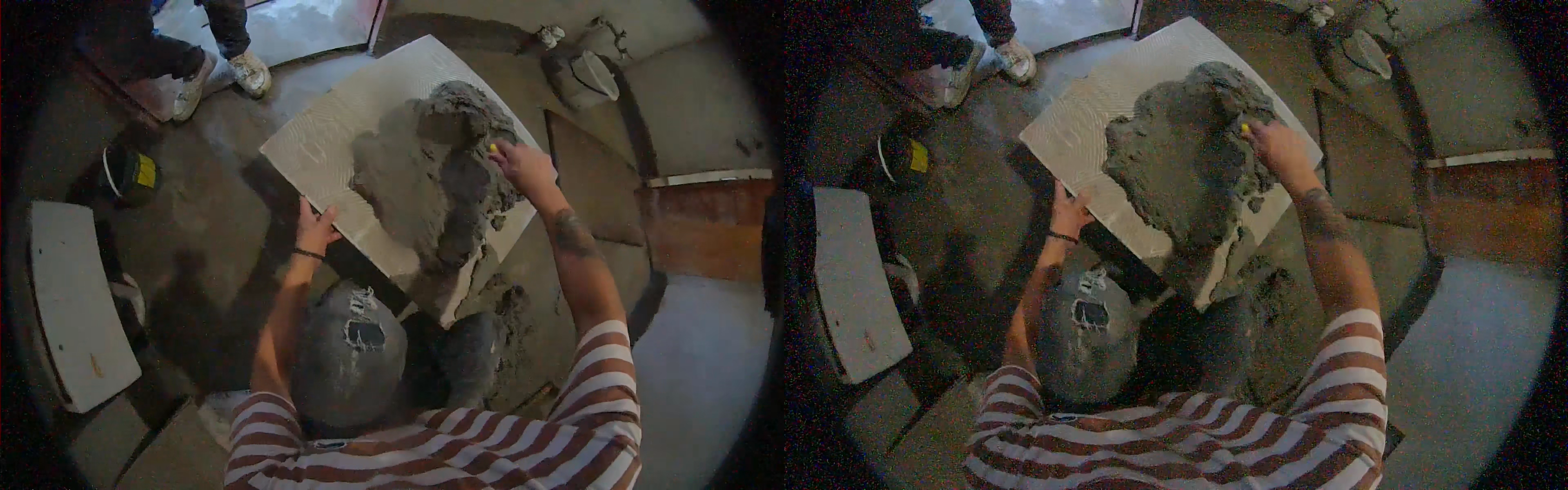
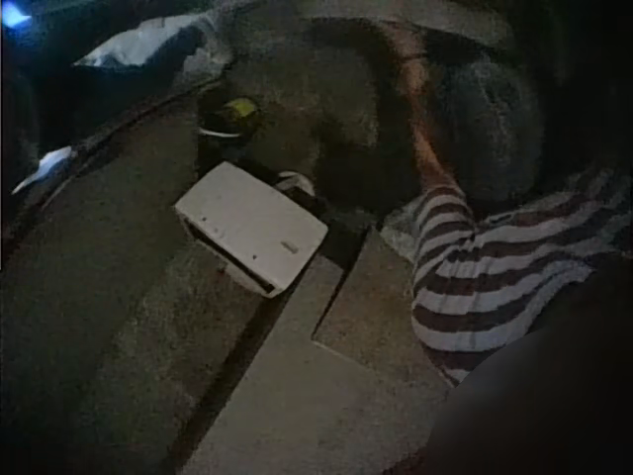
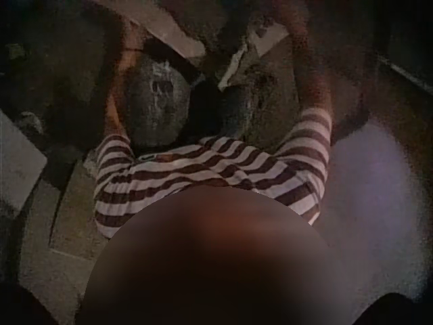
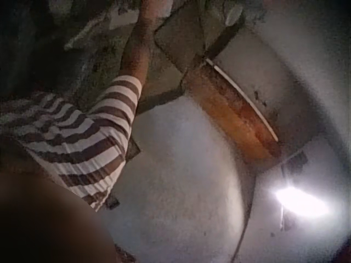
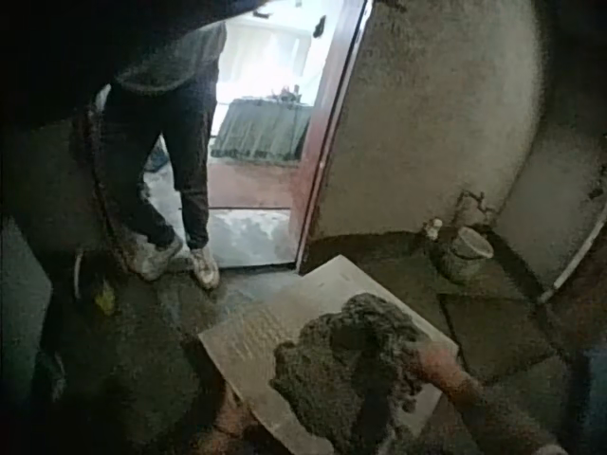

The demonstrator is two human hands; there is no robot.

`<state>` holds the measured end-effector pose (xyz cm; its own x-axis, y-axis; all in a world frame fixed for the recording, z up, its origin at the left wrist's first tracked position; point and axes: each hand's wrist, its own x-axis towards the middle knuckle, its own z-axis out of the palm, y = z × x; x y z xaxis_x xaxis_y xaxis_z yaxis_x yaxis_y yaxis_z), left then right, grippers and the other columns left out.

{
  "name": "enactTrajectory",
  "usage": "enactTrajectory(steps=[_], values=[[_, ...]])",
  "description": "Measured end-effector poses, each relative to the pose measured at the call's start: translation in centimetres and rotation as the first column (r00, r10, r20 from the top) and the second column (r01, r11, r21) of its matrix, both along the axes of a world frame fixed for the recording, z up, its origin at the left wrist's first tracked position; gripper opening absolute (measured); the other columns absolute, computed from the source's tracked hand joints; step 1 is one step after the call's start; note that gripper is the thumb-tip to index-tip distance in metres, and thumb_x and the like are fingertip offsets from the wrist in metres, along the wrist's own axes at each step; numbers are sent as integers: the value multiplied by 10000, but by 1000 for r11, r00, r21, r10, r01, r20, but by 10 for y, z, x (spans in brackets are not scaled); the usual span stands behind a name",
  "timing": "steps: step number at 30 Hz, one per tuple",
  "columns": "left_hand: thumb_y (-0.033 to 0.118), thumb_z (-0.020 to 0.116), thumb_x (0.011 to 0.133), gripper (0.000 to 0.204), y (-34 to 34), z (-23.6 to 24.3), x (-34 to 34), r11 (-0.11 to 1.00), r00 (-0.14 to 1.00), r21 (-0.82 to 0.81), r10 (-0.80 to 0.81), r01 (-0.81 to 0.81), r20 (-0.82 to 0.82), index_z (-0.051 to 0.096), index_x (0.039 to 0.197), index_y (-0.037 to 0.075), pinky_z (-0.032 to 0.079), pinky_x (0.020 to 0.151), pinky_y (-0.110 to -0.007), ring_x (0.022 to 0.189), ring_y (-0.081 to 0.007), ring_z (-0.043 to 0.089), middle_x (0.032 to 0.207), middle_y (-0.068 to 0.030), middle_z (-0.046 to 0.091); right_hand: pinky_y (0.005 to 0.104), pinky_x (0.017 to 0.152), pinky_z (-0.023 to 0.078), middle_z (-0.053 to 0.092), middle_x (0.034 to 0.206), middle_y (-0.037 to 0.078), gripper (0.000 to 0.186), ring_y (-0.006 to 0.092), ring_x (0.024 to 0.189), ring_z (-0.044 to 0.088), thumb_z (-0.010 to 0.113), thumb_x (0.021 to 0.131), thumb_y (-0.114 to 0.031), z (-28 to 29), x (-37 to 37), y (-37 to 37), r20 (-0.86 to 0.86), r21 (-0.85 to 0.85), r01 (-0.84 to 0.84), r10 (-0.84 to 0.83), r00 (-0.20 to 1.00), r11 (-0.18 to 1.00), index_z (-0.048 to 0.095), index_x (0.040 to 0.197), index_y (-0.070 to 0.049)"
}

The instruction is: The person spreads mortar over the back of a large tile using a trowel, covering the surface with a thick layer.

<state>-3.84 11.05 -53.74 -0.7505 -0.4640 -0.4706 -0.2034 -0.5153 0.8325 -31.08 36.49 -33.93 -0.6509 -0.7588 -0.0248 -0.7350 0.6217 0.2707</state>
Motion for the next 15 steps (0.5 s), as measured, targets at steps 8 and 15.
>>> enactTrajectory(steps=[8, 15], values=[[134, 551, 839, 651, 12, 5, -24, 997, 995, 78, -18, 25, -97, 158, 1352, 211, 524, 632, -340, 892, -201, 584, 1096, -110, 539, 453, 571, 446, 593, 714, 159, 350, 334, 638, 586, 495, 863, -392, -31, -81, -69, -18, -276, 65, -72, 997, 959, 563, 843, -48], [145, 636, 780, 796, -8, -17, -15, 999, 991, 12, 48, -47, -128, 111, 1379, 129, 497, 743, -391, 1013, -248, 535, 1179, -137, 487, 269, 358, 299, 435, 502, 8, 374, 117, 385, 401, 529, 854, -410, 51, -8, -27, 839, -94, 750, -354, 415, 655, 514, 651, -95]])
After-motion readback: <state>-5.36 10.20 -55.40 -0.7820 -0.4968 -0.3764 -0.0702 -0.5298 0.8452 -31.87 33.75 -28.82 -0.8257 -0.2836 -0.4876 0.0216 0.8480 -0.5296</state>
